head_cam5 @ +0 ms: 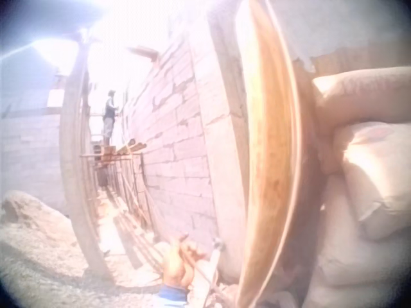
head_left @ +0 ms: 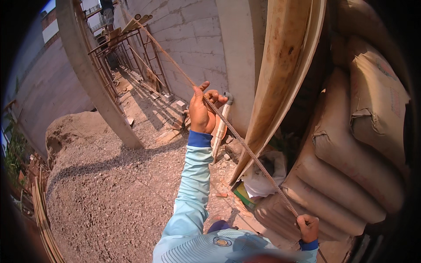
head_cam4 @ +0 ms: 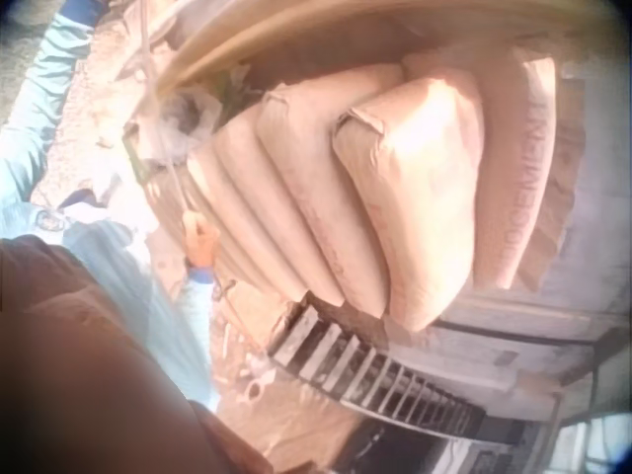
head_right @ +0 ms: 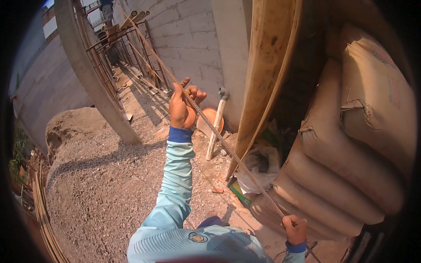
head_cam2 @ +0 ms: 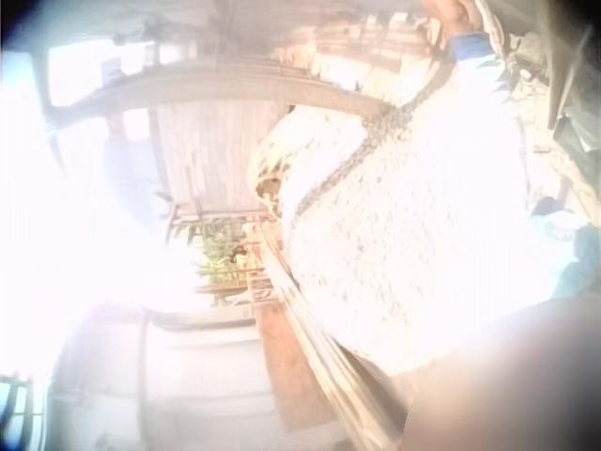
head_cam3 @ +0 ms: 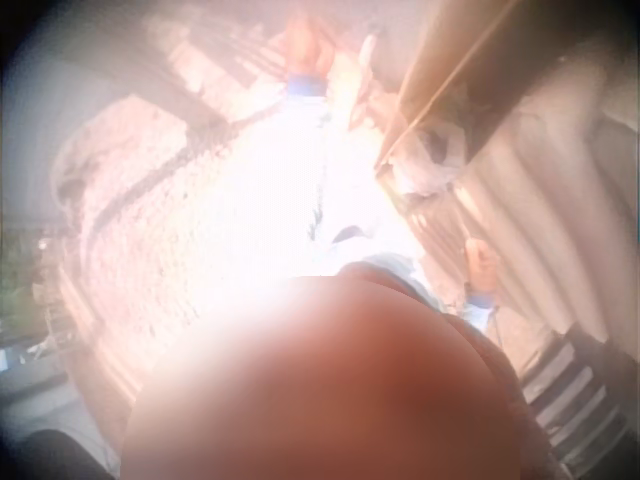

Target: The person repeatedly pulls and adjusts a long steel rod at a construction site, bending and straightening it by hand. The person also walks across the site and briefly picks up a small wooden board before returning to the rod.

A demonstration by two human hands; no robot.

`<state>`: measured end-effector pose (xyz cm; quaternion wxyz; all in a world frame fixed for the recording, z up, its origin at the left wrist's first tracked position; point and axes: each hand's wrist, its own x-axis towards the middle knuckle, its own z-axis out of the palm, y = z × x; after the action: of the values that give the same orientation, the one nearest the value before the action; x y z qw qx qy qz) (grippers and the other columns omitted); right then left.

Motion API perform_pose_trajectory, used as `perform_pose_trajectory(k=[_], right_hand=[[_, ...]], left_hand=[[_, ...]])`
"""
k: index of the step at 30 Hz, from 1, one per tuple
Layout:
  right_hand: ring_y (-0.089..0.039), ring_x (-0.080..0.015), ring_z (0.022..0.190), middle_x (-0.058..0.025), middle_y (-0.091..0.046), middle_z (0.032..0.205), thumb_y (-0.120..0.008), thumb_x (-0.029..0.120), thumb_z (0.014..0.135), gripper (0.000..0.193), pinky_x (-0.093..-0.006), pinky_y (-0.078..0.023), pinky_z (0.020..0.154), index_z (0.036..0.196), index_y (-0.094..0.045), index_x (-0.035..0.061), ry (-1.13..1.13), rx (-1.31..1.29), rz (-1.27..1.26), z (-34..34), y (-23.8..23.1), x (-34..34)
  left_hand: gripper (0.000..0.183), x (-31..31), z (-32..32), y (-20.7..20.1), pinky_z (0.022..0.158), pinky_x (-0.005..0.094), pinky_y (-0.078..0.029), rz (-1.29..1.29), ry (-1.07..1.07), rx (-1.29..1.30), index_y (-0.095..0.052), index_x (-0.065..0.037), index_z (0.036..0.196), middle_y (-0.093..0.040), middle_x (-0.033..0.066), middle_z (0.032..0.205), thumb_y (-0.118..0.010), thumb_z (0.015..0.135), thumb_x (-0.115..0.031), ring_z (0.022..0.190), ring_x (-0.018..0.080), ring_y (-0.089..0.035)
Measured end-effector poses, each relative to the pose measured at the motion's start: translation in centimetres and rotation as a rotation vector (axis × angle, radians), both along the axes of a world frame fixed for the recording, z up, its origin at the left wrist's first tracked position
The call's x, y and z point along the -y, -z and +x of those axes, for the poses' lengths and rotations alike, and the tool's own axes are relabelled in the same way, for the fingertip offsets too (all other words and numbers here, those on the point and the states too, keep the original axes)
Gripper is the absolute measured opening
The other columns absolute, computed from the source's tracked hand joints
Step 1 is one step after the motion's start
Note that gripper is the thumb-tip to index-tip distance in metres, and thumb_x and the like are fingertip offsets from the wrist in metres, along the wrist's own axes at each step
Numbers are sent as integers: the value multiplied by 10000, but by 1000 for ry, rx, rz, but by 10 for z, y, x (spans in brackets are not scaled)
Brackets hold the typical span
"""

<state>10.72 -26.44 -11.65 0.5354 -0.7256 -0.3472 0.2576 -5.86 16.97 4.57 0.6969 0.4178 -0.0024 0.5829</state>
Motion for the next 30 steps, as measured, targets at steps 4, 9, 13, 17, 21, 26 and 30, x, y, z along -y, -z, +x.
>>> perform_pose_trajectory(k=[4,9,13,17,21,26,30], right_hand=[[-407,-62,536,23,-466,532,-644,346,897,459,-258,-310,487,638,-610,-31,-109,81,66,-1,-36,-68],[-409,-57,523,24,-492,568,-603,383,931,465,-234,-306,483,694,-643,-15,-325,-275,24,-20,-92,-186],[-289,-45,464,61,-425,584,-572,365,950,334,-233,-205,417,812,-589,61,-558,-514,-69,-25,-125,-283],[-461,-87,579,-8,-522,715,-546,331,970,330,-231,-381,517,1008,-580,5,-660,-520,-41,-46,-121,-338],[-641,-178,944,-166,-638,1104,-548,398,953,508,-289,-502,790,1275,-531,6,-638,352,123,-12,-105,-299],[-614,-186,971,-139,-618,1146,-512,307,987,504,-312,-482,882,1334,-443,-52,-859,-321,-58,62,-44,-101],[-608,-136,875,-71,-658,934,-692,255,842,505,-272,-481,795,1219,-567,-58,-441,-277,-307,64,32,66]], left_hand=[[678,41,22,64,960,454,-469,-58,140,-86,-344,-46,1334,-540,223,1213,-281,953,-602,1118,315,-559],[900,201,40,192,1036,436,-404,-177,594,-297,-195,-33,1454,-434,185,1360,-292,873,-714,1270,285,-443],[651,287,60,237,956,355,-426,-121,659,-836,-388,-25,1320,-533,84,1068,-307,976,-572,1119,221,-511],[492,286,70,232,785,316,-459,-59,532,-683,-520,-17,1026,-556,54,853,-329,1019,-470,855,185,-563],[458,276,59,215,746,304,-472,-317,520,-521,-488,-32,874,-560,75,782,-338,1027,-436,778,186,-599],[490,277,52,199,769,323,-488,-274,560,-408,-466,-19,868,-537,85,720,-323,1022,-461,785,218,-615],[496,278,59,198,763,323,-488,-251,515,-455,-456,-20,854,-532,82,716,-313,1021,-465,788,220,-616]])
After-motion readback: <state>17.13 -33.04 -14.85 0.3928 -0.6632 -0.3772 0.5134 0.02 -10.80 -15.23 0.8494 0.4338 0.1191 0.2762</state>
